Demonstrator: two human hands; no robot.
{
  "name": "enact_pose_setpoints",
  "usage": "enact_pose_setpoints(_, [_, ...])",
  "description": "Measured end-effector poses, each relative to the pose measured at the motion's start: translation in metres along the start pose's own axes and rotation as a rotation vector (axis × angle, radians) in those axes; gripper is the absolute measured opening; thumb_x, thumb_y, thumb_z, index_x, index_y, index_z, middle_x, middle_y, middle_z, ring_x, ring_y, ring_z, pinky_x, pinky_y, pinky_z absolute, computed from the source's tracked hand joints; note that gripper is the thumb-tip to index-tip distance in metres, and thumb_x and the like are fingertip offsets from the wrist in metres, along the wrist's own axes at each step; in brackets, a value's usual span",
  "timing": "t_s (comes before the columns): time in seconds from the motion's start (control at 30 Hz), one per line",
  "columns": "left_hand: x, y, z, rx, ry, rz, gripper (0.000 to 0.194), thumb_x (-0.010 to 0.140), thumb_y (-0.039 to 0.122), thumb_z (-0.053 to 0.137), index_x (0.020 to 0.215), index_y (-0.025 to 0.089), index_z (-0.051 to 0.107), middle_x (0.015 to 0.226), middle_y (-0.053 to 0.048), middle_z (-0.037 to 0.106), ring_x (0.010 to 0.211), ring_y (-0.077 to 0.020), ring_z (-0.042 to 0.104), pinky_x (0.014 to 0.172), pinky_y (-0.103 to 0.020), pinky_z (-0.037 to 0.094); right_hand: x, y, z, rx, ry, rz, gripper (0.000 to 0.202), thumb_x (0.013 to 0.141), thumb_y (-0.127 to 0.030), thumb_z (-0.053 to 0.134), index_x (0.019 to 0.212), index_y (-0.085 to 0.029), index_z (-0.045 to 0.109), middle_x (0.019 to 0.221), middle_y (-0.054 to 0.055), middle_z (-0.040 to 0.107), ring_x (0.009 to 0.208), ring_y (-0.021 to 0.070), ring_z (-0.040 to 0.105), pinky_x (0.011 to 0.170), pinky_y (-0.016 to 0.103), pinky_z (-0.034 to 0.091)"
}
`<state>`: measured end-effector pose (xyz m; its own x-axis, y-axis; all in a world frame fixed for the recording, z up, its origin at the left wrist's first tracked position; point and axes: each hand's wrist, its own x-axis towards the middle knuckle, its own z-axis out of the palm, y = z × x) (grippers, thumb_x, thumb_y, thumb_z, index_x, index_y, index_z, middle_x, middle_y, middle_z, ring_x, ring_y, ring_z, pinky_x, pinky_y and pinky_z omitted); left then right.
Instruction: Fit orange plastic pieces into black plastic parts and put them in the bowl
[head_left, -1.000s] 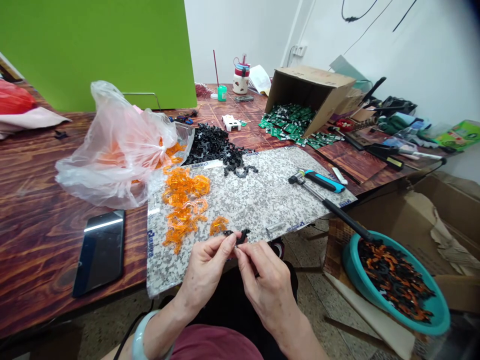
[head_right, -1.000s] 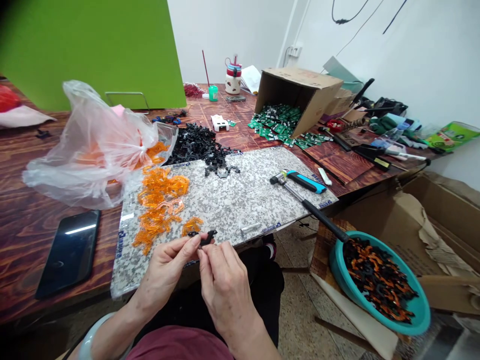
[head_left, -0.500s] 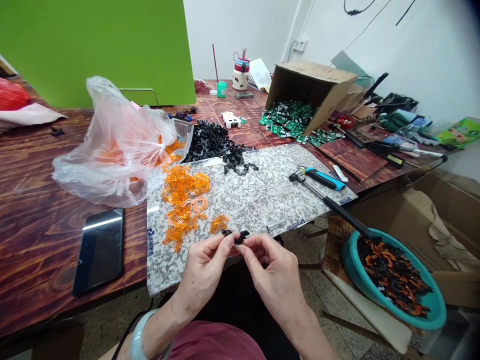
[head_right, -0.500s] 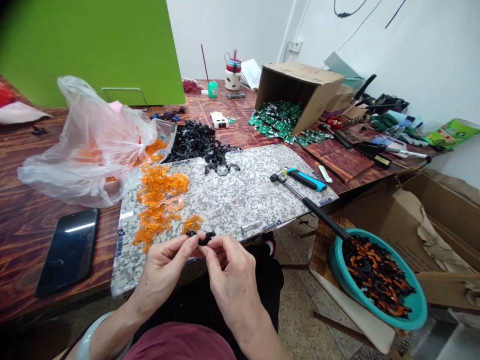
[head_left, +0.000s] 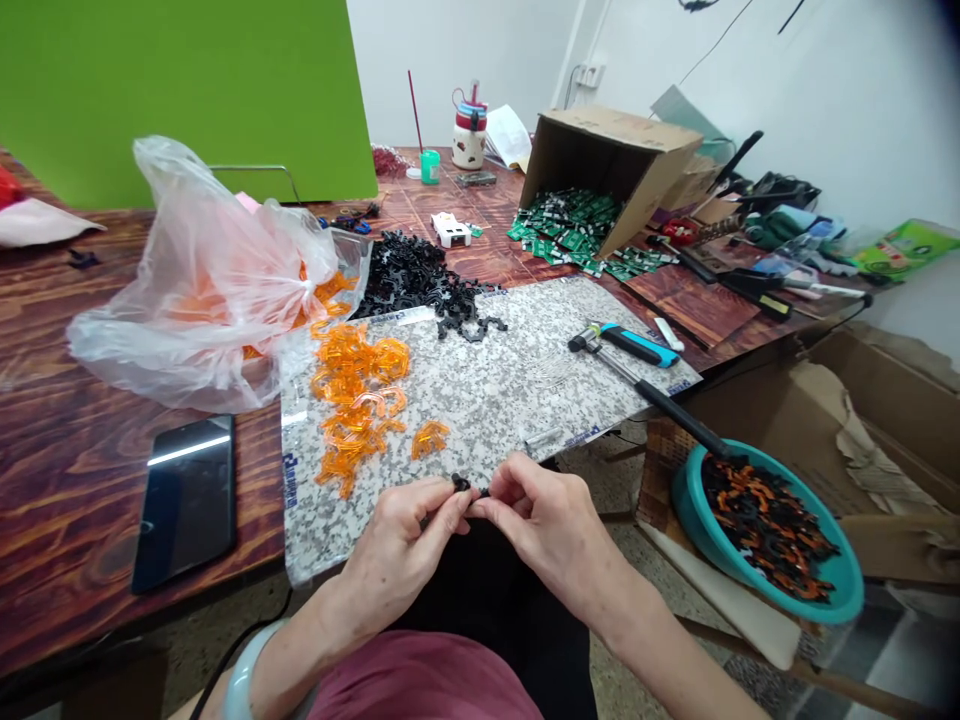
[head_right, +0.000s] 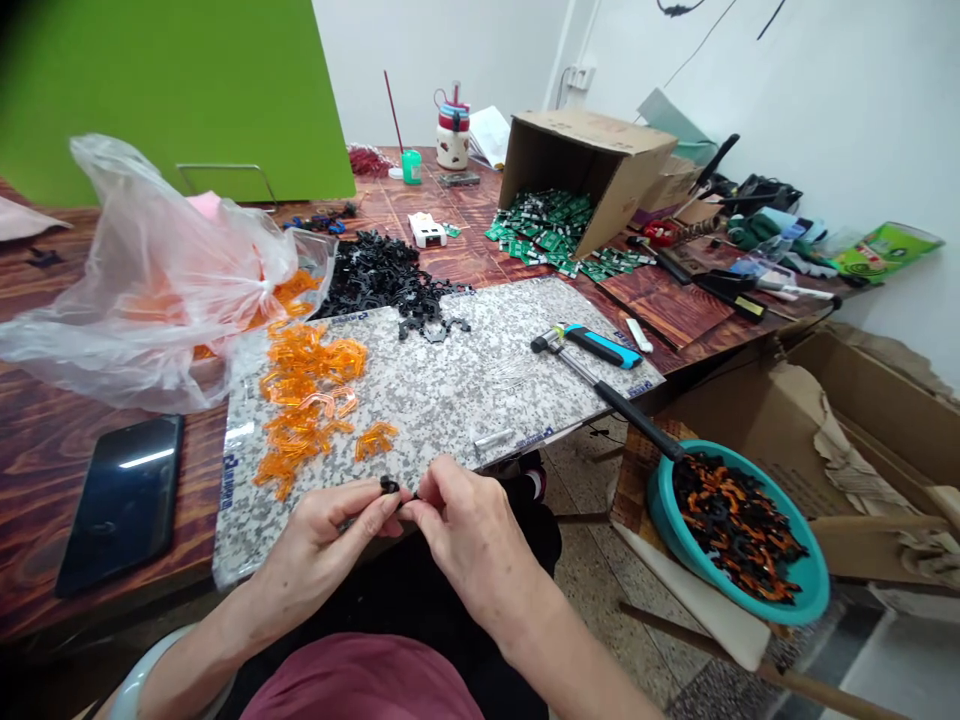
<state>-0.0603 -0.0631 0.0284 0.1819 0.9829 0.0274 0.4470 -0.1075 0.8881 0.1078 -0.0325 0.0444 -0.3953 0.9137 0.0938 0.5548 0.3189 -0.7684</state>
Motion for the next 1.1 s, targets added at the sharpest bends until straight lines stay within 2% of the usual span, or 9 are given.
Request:
enact_pose_setpoints(0.2, [0.000,0.004,-0.010,0.046,-0.126,-0.008,0.037,0.091,0.029,0.046,0.062,0.017,0.065,0.058,-0.001,0.060,0.055,-0.0129,0.053,0.053,-0.022,0.038,0.004,0.007,-0.006,-0.101,-0.093,-0.095,0.021,0.076,-0.015,0.071,0.068,-0.020,0.052,0.060,-0.006,0.054,0.051,0.0089,0.047,0.049,0.020,0.033])
enact_pose_setpoints(0.3, [0.001,0.006,-0.016,-0.042,-0.181,-0.092,0.036,0.090,0.032,0.049,0.062,0.017,0.067,0.058,-0.002,0.063,0.054,-0.0129,0.054,0.051,-0.020,0.038,0.003,0.012,-0.005,0.051,-0.114,-0.057,0.019,0.074,-0.023,0.074,0.070,-0.018,0.056,0.061,-0.005,0.053,0.052,0.0080,0.045,0.049,0.019,0.034])
enact_pose_setpoints(0.4, [0.004,0.007,-0.020,-0.272,-0.206,-0.191,0.031,0.088,0.035,0.052,0.070,0.017,0.070,0.061,-0.003,0.068,0.058,-0.0142,0.059,0.054,-0.020,0.044,-0.001,0.015,-0.006,0.270,-0.114,0.074,0.022,0.073,-0.033,0.075,0.077,-0.017,0.061,0.066,-0.004,0.057,0.054,0.0079,0.047,0.049,0.019,0.037])
enact_pose_setpoints(0.5, [0.007,0.008,-0.022,-0.387,-0.172,-0.244,0.027,0.086,0.036,0.055,0.078,0.016,0.071,0.061,-0.004,0.069,0.057,-0.0145,0.060,0.054,-0.021,0.046,-0.006,0.015,-0.008,0.348,-0.128,0.147,0.027,0.072,-0.036,0.075,0.088,-0.017,0.065,0.078,0.000,0.063,0.061,0.0095,0.053,0.052,0.020,0.042])
enact_pose_setpoints(0.63, [0.010,0.007,-0.021,-0.357,-0.149,-0.235,0.029,0.085,0.037,0.054,0.075,0.015,0.070,0.059,-0.003,0.067,0.056,-0.0133,0.058,0.053,-0.020,0.044,-0.009,0.010,-0.006,0.351,-0.148,0.164,0.025,0.077,-0.033,0.070,0.096,-0.017,0.067,0.082,0.002,0.066,0.065,0.0113,0.057,0.057,0.022,0.046])
enact_pose_setpoints(0.77, [0.010,0.004,-0.018,-0.337,-0.162,-0.227,0.029,0.087,0.035,0.052,0.073,0.014,0.067,0.058,-0.001,0.064,0.056,-0.0118,0.055,0.054,-0.019,0.042,-0.008,0.006,-0.002,0.396,-0.157,0.172,0.018,0.083,-0.030,0.062,0.093,-0.016,0.067,0.080,0.002,0.066,0.068,0.0122,0.058,0.061,0.023,0.047])
enact_pose_setpoints(0.87, [0.009,0.001,-0.015,-0.350,-0.155,-0.234,0.028,0.088,0.036,0.052,0.075,0.015,0.066,0.057,0.000,0.062,0.055,-0.0109,0.053,0.052,-0.019,0.040,-0.010,0.008,0.002,0.482,-0.150,0.204,0.017,0.084,-0.031,0.062,0.087,-0.015,0.067,0.075,0.001,0.065,0.065,0.0103,0.056,0.058,0.021,0.045])
enact_pose_setpoints(0.97, [0.006,-0.001,-0.011,-0.409,-0.086,-0.245,0.032,0.089,0.042,0.051,0.078,0.016,0.066,0.061,0.000,0.063,0.056,-0.0109,0.052,0.054,-0.020,0.041,-0.012,0.011,0.008,0.665,-0.095,0.280,0.020,0.080,-0.035,0.067,0.083,-0.015,0.066,0.067,-0.001,0.062,0.056,0.0075,0.052,0.049,0.018,0.043])
enact_pose_setpoints(1.1, [0.001,0.000,0.001,-0.502,0.048,-0.216,0.031,0.088,0.043,0.053,0.084,0.016,0.068,0.065,0.000,0.062,0.064,-0.0121,0.054,0.064,-0.022,0.044,-0.012,0.007,0.022,0.908,0.040,0.362,0.027,0.071,-0.038,0.075,0.080,-0.014,0.065,0.060,-0.001,0.063,0.050,0.0076,0.053,0.044,0.018,0.046])
